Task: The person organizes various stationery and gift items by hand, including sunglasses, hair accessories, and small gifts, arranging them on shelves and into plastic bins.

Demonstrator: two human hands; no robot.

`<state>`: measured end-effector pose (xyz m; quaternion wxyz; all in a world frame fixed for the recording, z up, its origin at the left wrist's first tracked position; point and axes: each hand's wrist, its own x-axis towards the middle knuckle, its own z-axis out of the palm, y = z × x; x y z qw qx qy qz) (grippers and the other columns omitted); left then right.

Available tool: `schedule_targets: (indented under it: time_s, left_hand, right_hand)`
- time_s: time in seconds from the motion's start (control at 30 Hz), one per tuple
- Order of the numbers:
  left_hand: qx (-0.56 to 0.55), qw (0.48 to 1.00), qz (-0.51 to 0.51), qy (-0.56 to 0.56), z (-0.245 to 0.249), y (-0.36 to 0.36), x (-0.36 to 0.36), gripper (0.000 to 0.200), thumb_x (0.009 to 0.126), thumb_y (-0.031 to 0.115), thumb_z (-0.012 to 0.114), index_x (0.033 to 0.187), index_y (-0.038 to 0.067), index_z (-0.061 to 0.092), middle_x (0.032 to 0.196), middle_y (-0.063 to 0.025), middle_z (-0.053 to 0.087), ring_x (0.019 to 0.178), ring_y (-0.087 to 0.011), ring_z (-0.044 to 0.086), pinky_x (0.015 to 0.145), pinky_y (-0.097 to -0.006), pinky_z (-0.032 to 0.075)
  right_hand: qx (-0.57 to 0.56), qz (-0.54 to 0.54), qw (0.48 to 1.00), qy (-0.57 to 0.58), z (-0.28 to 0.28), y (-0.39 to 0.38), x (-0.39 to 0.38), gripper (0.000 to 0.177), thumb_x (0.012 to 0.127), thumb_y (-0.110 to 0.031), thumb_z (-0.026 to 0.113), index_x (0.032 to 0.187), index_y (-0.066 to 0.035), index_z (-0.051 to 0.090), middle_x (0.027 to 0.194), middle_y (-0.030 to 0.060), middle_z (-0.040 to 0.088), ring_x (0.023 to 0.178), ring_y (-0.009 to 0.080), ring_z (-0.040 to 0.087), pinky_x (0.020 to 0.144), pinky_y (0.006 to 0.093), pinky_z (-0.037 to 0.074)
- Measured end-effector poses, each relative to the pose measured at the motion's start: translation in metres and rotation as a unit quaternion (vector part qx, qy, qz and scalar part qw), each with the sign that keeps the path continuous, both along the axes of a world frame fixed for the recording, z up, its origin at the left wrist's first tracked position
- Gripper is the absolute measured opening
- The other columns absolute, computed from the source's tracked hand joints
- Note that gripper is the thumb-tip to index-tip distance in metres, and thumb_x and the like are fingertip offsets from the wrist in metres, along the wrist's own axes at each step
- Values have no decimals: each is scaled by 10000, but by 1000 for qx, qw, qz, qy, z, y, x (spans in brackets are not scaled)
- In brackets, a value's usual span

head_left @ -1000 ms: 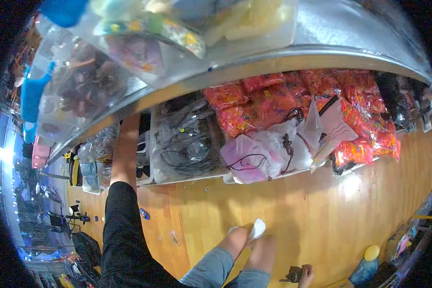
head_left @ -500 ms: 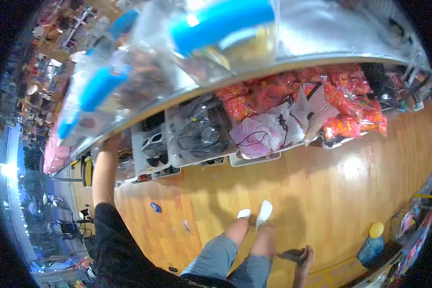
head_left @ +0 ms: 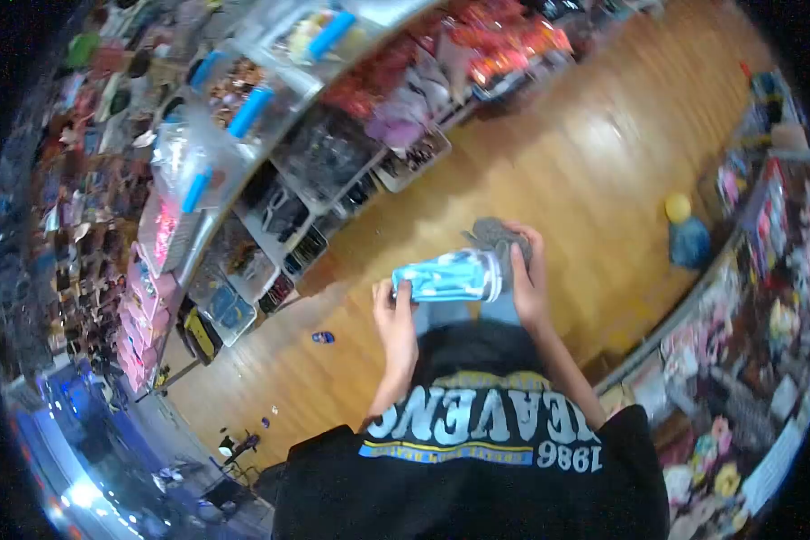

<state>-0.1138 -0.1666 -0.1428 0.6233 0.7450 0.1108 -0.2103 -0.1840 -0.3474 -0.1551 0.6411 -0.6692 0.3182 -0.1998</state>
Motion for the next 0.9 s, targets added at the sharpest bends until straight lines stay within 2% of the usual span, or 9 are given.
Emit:
schedule_targets:
  time_s: [0.07,0.17,0.3,0.37,0.5,0.63,0.73,0.83,0.9]
  left_hand:
    - [-128,988,32,78,29,-22,-15,136,940,144,522,876,26,503,892,-1,393,781,-70,436,652,-217,410]
    - [-125,991,15,52,56,-50,-21,150,953,146,503,861,28,485,886,8,375,771,-64,424,649,-210,397]
    - [-13,962,-154,-223,78,-84,5,107,946,94,479,869,21,462,894,-20,351,790,-92,395,652,-216,368]
    - [-84,978,-111,-158,98,-118,16,161,905,142,547,900,4,466,916,-46,340,824,-131,396,708,-237,369]
    - [-78,942,-97,-311,116,-188,50,533,748,377,707,1016,-30,491,949,-73,355,894,-184,433,847,-290,370]
    - [-80,921,-65,-375,134,-262,72,832,717,705,572,1067,-46,506,920,-68,417,902,-185,452,837,-296,357]
    - [-61,897,-74,-432,128,-307,84,689,771,619,590,1017,-21,518,920,-55,443,885,-159,452,825,-267,356]
    - [-234,941,105,-219,128,-328,89,503,837,522,571,945,32,533,901,-55,523,867,-154,517,813,-271,406]
    - [-417,890,185,12,129,-327,103,386,876,478,534,903,93,544,905,-67,598,830,-175,589,792,-306,472]
  right_hand:
    - [57,-48,997,-26,14,6,-24,278,963,-111,396,1215,-7,453,1198,123,519,1151,209,467,1027,320,313]
    - [62,-44,991,-112,41,-3,-33,344,974,-185,367,1257,0,426,1321,155,459,1235,250,421,1062,349,273]
    - [-26,5,991,-130,77,-51,-7,454,962,-296,422,1279,27,390,1355,157,431,1270,271,378,1077,374,246]
    - [3,6,986,-164,82,-82,10,498,953,-333,445,1282,35,378,1358,160,427,1273,272,371,1079,378,242]
    - [-122,-104,974,-159,110,-144,50,664,892,-340,578,1337,28,250,1356,220,389,1250,287,382,1062,390,258]
    - [-154,-160,943,-248,125,-202,72,694,832,-274,641,1330,5,247,1278,191,386,1170,291,392,1030,424,269]
    - [-292,-220,888,-280,138,-247,80,665,723,-249,788,1165,-56,330,986,112,419,899,231,430,834,375,360]
    - [-258,-15,903,-343,156,-269,73,666,697,-255,810,1134,-74,341,969,98,411,891,234,425,793,368,363]
    - [-175,51,915,-358,173,-284,72,647,713,-264,793,1142,-64,352,994,99,417,907,226,443,801,353,377]
